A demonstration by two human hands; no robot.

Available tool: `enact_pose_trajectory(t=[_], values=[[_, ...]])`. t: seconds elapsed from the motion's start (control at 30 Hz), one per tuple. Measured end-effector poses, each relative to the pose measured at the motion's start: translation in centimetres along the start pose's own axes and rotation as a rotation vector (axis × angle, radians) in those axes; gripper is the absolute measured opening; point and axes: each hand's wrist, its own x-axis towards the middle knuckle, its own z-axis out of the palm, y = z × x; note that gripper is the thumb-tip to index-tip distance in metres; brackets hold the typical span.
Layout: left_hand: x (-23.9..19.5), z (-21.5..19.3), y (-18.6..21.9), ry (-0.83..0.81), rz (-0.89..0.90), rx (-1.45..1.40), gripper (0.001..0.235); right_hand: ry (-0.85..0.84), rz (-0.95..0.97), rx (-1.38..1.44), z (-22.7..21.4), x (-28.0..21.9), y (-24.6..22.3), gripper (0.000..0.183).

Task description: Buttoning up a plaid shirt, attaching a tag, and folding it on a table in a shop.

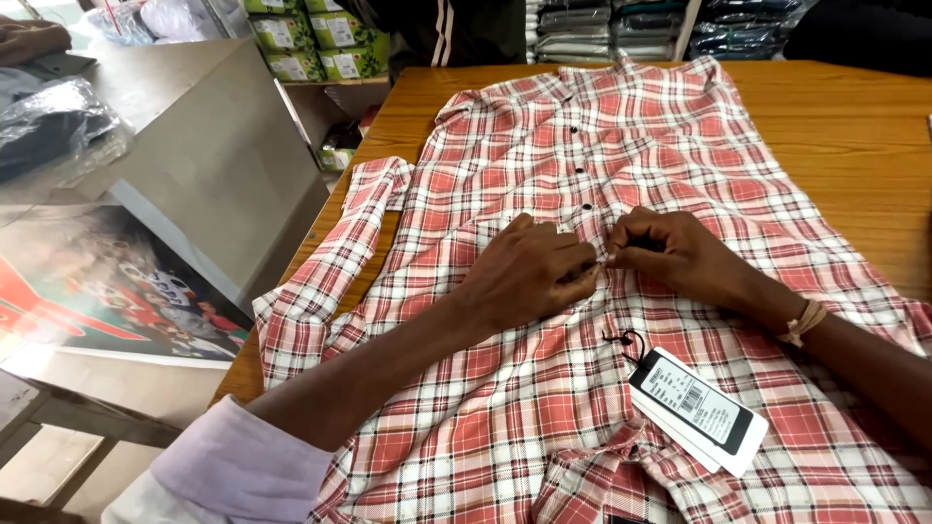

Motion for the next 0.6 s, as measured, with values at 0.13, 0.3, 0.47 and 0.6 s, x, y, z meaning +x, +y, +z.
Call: enact_pose_trajectory(t=[0.13,0.3,0.47,0.6], values=[[0.1,-0.2,0.0,0.045,0.011,-0.017,0.032,-0.003,-0.170,0.153,-0.1,0.0,0.9,0.012],[0.0,0.9,-0.8,-0.012,0.019,-0.084,0.033,-0.016,-0.151,0.085,-0.1,-0.2,0.0,0.011],[0.0,0.7,-0.8,0.002,0.020,-0.094,0.023,0.028,-0.234,-0.015,0.4,-0.5,-0.6,0.010],[0.0,0.4,-0.7,-0.008,0.016,-0.108,0.023,0.087,-0.330,-0.170,0.9,-0.7,-0.6,0.018]])
